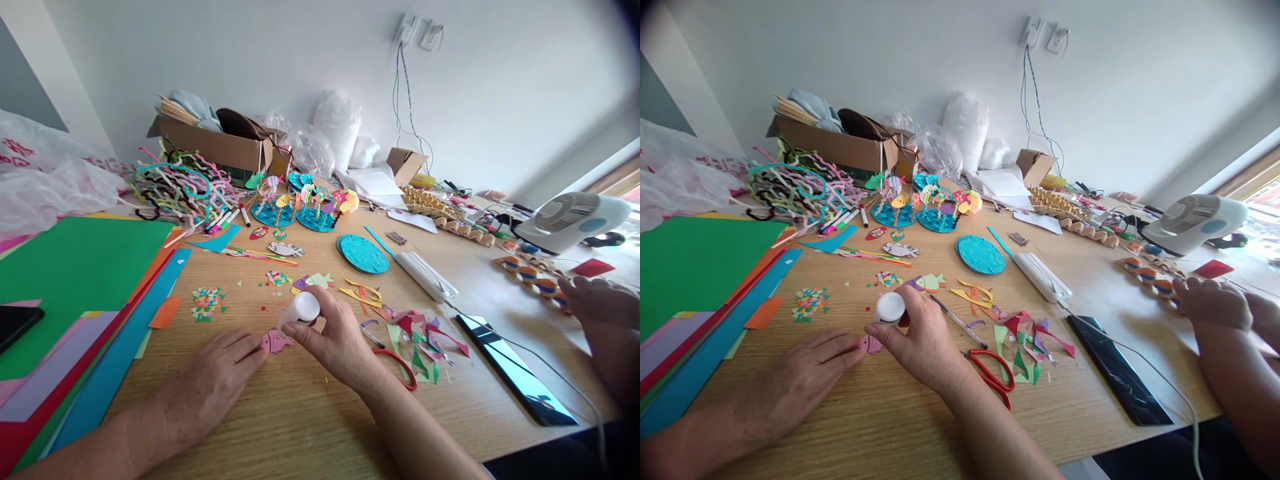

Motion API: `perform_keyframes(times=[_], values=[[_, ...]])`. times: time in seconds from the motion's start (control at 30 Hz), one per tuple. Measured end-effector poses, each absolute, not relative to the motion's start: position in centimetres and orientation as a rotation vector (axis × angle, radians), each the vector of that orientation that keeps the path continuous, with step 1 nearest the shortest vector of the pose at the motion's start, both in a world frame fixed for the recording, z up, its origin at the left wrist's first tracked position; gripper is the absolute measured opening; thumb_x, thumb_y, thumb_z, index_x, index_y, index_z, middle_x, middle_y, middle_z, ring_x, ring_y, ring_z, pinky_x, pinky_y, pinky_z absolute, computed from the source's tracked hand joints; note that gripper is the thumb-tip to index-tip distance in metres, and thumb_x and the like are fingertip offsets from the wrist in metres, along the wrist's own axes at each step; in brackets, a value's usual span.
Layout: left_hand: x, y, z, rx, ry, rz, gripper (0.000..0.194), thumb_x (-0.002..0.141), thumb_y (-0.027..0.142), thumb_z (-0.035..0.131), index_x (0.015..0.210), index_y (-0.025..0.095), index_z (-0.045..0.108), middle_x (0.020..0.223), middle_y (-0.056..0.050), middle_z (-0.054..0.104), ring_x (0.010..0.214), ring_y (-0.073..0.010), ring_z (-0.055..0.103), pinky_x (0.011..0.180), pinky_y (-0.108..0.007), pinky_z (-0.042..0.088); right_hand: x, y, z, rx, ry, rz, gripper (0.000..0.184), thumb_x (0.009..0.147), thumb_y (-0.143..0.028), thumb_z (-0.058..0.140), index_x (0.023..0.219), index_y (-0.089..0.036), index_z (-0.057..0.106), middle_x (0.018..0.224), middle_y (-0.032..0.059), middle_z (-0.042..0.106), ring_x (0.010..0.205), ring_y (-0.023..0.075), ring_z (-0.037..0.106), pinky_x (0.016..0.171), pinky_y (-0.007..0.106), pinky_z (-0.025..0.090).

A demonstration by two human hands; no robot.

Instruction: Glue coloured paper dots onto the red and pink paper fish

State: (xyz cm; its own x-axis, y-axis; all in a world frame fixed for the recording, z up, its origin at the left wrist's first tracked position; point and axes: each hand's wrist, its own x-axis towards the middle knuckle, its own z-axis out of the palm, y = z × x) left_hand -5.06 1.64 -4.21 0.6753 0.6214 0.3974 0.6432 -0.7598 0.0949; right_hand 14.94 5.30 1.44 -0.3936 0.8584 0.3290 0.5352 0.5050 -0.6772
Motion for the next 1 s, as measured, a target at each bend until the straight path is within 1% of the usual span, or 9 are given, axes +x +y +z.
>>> perform_keyframes(times=[0.1, 0.3, 0.4, 0.57, 0.73, 0.87, 1.0], values=[[-5.12, 1.63, -4.39, -2.837, -1.063, -0.641, 0.034, 0.086, 0.001, 0.032, 0.109, 0.015, 0.053, 0.099, -0.006, 0.064, 0.09, -0.019, 0.061, 0.079, -0.035, 0.056, 15.05, 5.25, 1.47, -1.12, -2.096, 0.632, 0.026, 0.075, -0.037, 0.067, 0.081, -0.018, 0.05, 0.066, -0.003, 0.053, 0.059, 0.011, 0.046, 0.054, 0.02, 0.033], [-5.15, 1.53, -4.15, -2.85, -1.055, -0.648, 0.035, 0.085, 0.0, 0.032, 0.109, 0.013, 0.054, 0.1, -0.007, 0.064, 0.09, -0.0194, 0.06, 0.079, -0.035, 0.056, 15.21, 5.13, 1.6, -1.088, -2.102, 0.659, 0.025, 0.078, -0.039, 0.062, 0.076, -0.019, 0.048, 0.065, -0.0029, 0.053, 0.059, 0.0107, 0.046, 0.052, 0.02, 0.032], [-5.15, 1.51, -4.02, -2.827, -1.042, -0.674, 0.035, 0.086, 0.001, 0.031, 0.109, 0.014, 0.054, 0.099, -0.005, 0.065, 0.09, -0.0189, 0.061, 0.079, -0.034, 0.055, 15.19, 5.1, 1.63, -1.074, -2.12, 0.684, 0.024, 0.079, -0.04, 0.061, 0.078, -0.019, 0.048, 0.065, -0.003, 0.053, 0.058, 0.0108, 0.046, 0.052, 0.02, 0.032], [-5.08, 1.61, -4.03, -2.825, -1.032, -0.675, 0.034, 0.086, 0.001, 0.033, 0.109, 0.014, 0.055, 0.1, -0.005, 0.065, 0.091, -0.0187, 0.061, 0.08, -0.034, 0.055, 15.22, 5.03, 1.64, -1.106, -2.122, 0.663, 0.026, 0.079, -0.042, 0.061, 0.076, -0.02, 0.048, 0.065, -0.0023, 0.053, 0.06, 0.0118, 0.047, 0.053, 0.021, 0.033], [-5.07, 1.48, -3.82, -2.778, -1.022, -0.712, 0.035, 0.088, 0.003, 0.03, 0.106, 0.015, 0.057, 0.095, -0.005, 0.067, 0.088, -0.0189, 0.062, 0.077, -0.033, 0.056, 15.21, 4.89, 1.77, -1.094, -2.134, 0.707, 0.029, 0.079, -0.044, 0.061, 0.073, -0.02, 0.047, 0.064, -0.0027, 0.052, 0.057, 0.0109, 0.046, 0.052, 0.021, 0.033], [-5.06, 1.49, -3.77, -2.81, -1.043, -0.696, 0.033, 0.09, 0.006, 0.03, 0.107, 0.015, 0.057, 0.096, -0.005, 0.066, 0.089, -0.0178, 0.062, 0.078, -0.032, 0.055, 15.25, 4.96, 1.77, -1.102, -2.139, 0.656, 0.029, 0.078, -0.044, 0.061, 0.074, -0.019, 0.047, 0.064, -0.0026, 0.052, 0.059, 0.0113, 0.046, 0.054, 0.021, 0.033], [-5.01, 1.6, -3.7, -2.786, -1.018, -0.684, 0.033, 0.091, 0.006, 0.029, 0.107, 0.015, 0.056, 0.097, -0.005, 0.067, 0.089, -0.0186, 0.062, 0.078, -0.033, 0.055, 15.23, 4.98, 1.73, -1.088, -2.139, 0.688, 0.03, 0.079, -0.046, 0.06, 0.073, -0.019, 0.047, 0.064, -0.0025, 0.051, 0.057, 0.0109, 0.045, 0.052, 0.021, 0.032]])
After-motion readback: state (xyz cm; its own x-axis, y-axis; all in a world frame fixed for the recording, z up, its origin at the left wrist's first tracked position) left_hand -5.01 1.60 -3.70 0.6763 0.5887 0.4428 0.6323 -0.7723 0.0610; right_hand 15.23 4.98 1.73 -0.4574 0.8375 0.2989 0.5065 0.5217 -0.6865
